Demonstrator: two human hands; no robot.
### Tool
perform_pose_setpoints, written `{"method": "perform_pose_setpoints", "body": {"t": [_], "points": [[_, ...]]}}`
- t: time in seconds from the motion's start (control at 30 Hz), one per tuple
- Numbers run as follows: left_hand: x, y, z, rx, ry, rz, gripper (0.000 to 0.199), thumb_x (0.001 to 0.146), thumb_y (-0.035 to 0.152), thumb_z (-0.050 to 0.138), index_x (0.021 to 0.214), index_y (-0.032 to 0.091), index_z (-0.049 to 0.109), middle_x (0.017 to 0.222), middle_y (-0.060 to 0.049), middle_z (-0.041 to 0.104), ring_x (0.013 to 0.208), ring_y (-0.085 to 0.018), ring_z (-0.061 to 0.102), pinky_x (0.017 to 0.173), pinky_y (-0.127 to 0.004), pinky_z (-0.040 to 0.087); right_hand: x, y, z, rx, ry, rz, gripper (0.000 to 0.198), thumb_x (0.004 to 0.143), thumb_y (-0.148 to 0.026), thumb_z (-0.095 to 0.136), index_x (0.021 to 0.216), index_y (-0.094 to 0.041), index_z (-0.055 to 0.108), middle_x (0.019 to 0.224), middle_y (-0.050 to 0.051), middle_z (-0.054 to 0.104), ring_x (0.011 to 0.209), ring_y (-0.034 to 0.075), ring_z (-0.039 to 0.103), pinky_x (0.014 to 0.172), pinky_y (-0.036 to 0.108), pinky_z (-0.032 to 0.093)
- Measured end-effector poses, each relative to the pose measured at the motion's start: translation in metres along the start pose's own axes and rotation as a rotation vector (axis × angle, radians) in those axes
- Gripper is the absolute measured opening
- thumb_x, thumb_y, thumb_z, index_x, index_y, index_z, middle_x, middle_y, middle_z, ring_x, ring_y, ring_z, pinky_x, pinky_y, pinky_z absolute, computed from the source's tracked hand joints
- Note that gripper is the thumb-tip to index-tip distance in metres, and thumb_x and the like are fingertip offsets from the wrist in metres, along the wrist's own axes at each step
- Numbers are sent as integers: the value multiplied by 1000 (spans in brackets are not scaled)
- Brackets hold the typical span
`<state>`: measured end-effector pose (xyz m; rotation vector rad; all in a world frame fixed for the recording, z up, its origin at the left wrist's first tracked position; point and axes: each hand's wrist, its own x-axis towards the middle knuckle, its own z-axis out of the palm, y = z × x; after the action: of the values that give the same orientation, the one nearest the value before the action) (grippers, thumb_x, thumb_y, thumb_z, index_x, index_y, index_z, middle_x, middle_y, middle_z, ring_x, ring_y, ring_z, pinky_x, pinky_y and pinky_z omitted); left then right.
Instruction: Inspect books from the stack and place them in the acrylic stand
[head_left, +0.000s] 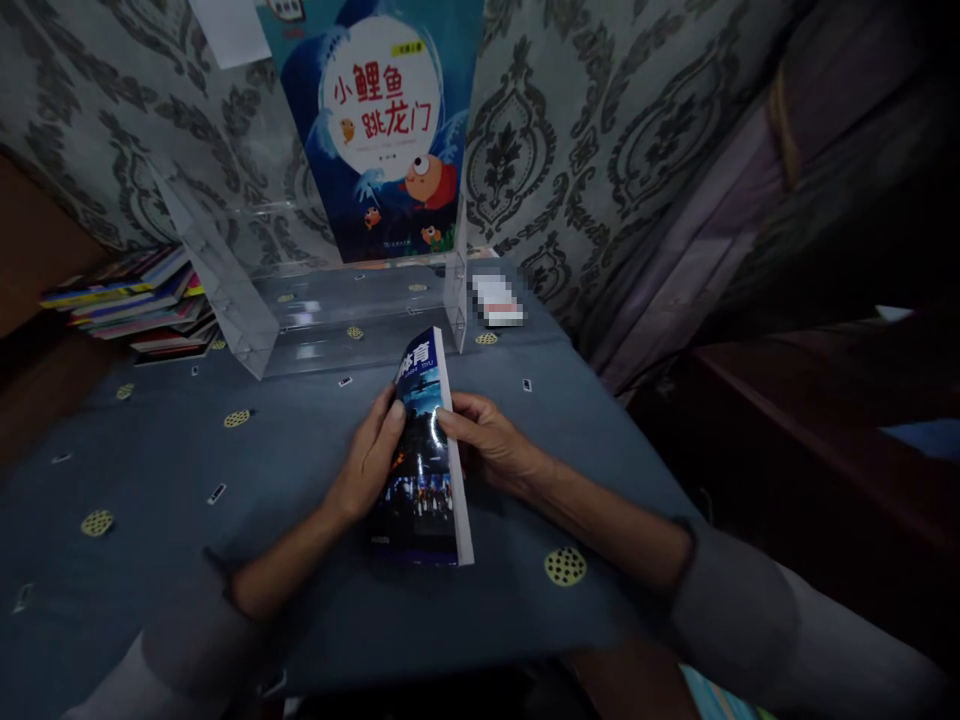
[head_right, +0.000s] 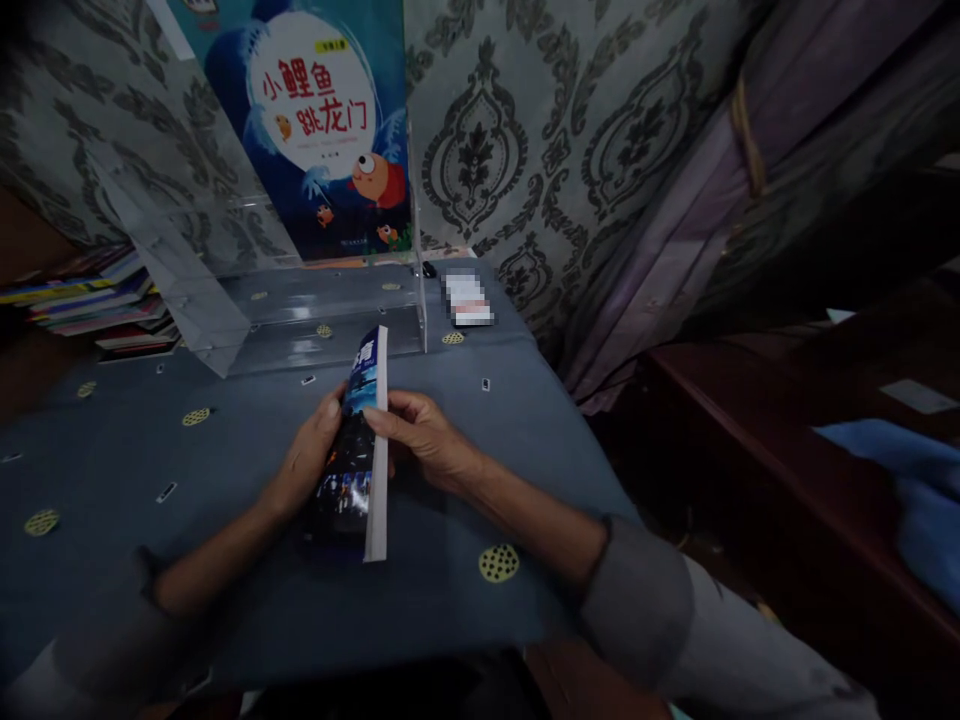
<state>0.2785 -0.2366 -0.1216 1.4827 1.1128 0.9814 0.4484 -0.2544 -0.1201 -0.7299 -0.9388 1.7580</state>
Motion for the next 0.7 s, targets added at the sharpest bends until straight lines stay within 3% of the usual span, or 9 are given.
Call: {"method": "perform_pose_setpoints", "body": {"t": [0.23, 0.7], "points": [[-2, 3, -1, -7, -50, -31, 68, 85, 56, 64, 144, 22, 52, 148, -9, 54, 143, -33, 42, 120, -46, 32, -1, 1, 2, -12, -20, 1, 50, 67, -56, 86, 97, -18, 73, 66, -4, 62, 55, 9, 56, 50, 22, 48], [0, -2, -3, -83, -53, -14, 70, 83, 58, 65, 142, 22, 54, 148, -8, 55, 142, -32, 43, 120, -45, 33, 2, 8, 2, 37, -28, -5, 55, 59, -63, 87, 87, -18, 71, 66, -4, 67, 52, 8, 59, 46, 18, 51]]}}
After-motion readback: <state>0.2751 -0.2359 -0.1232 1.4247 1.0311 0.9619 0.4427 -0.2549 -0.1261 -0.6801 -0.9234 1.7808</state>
